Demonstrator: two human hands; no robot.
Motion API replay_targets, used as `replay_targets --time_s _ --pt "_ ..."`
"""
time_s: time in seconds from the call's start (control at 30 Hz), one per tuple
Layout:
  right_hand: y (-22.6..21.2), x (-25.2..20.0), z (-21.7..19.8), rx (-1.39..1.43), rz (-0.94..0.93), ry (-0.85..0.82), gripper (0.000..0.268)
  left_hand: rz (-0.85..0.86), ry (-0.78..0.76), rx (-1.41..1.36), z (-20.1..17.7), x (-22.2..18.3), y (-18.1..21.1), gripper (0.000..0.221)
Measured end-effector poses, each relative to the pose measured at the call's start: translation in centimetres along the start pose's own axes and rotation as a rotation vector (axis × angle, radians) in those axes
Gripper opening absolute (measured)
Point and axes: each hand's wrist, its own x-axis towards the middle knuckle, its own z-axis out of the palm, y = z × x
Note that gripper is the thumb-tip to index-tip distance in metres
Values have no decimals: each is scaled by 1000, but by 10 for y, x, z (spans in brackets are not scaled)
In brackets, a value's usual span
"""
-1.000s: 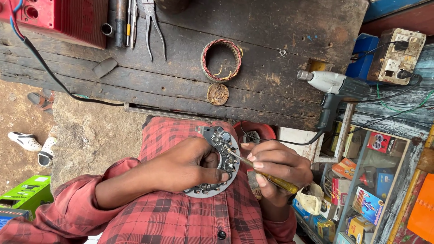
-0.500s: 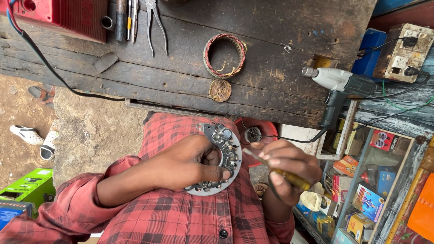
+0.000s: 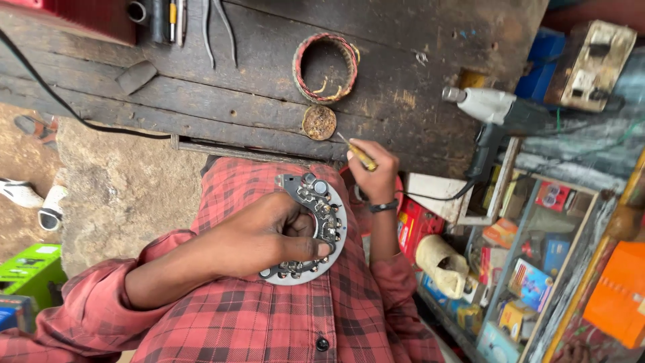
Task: Repairing a motorcycle alternator by testing components with a multimeter and soldering wires.
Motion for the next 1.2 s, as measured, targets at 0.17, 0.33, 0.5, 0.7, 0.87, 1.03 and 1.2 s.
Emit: replay_targets --time_s 0.17,0.33,0.5,0.7,0.87,1.03,1.2 --pt "8 1 24 -45 28 10 24 19 43 -75 -4 -8 9 26" --pt "13 5 32 -90 27 7 24 -3 32 -106 -4 -6 0 26" --pt "6 9 35 -82 2 -48 22 -4 50 -131 -4 -9 -3 31" --pt "0 8 40 -104 -11 -95 21 33 61 -107 -6 -9 -10 46" --pt "7 6 46 -101 -40 -112 21 26 61 -110 -7 -9 -9 48" --pt "12 10 52 -111 -69 -136 23 30 74 -123 -8 -9 -9 45" --pt "4 16 54 -97 -39 -169 24 29 70 -136 -9 -8 -12 46"
